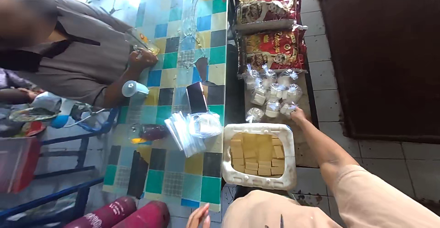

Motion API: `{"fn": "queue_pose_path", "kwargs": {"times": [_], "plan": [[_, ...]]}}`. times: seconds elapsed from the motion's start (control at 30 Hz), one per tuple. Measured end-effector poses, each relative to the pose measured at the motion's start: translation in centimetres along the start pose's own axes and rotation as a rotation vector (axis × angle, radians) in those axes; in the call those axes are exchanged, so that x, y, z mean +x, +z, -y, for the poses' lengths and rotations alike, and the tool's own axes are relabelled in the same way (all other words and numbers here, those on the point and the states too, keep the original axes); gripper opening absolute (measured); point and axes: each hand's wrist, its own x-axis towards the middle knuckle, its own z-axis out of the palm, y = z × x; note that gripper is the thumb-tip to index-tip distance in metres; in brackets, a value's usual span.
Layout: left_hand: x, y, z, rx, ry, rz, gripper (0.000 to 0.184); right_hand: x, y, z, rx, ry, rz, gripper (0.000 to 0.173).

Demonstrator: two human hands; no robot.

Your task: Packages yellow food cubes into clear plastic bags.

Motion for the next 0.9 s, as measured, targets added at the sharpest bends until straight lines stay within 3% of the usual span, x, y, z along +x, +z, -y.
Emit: {"fn": "queue_pose_path", "kwargs": {"times": [0.07, 0.2, 0.33, 0.43, 0.5, 0.6, 0.67, 0.77, 0.83, 0.9], "plan": [[2.0, -0.4, 0.7, 0.215, 0.064, 0.000, 0.030, -1.4, -1.0, 0.4, -0.056, -0.007, 0.034, 0.049], [8.0, -0.7, 3.4, 0.304, 0.071, -0.115, 0.028, -3.2, -1.9, -0.4, -0.129, -0.126, -0.010, 0.059], [14.6, 0.3, 5.9, 0.443, 0.137, -0.141, 0.030, -9.3, -1.6, 1.0, -0.036, -0.332, -0.161, 0.045], [18.1, 1.3, 6.2, 0.666, 0.101, 0.036, 0.042, -14.4, 0.3, 1.8, 0.035, -0.536, -0.214, 0.034], [19.1, 1.8, 6.8, 0.734, 0.046, 0.161, 0.036, -17.6, 2.5, 2.2, 0.054, -0.697, -0.204, 0.030], [19.5, 1.6, 7.9, 0.661, 0.152, 0.017, 0.026, -22.0, 6.5, 3.8, 0.006, -0.984, -0.183, 0.021], [19.8, 1.0, 8.0, 0.588, 0.154, -0.002, 0.029, -24.6, 9.8, 5.0, -0.014, -1.113, -0.087, 0.020], [20.7, 0.1, 7.9, 0.507, 0.005, 0.124, 0.048, -26.8, 15.8, 6.9, -0.101, -1.203, 0.105, 0.020], [21.0, -0.4, 8.3, 0.427, -0.049, 0.134, 0.044, -27.6, 19.8, 8.8, -0.190, -1.231, 0.214, 0.024], [21.2, -1.0, 9.0, 0.294, -0.095, 0.084, 0.038, -28.5, 23.1, 11.1, -0.336, -1.140, 0.361, 0.033]]}}
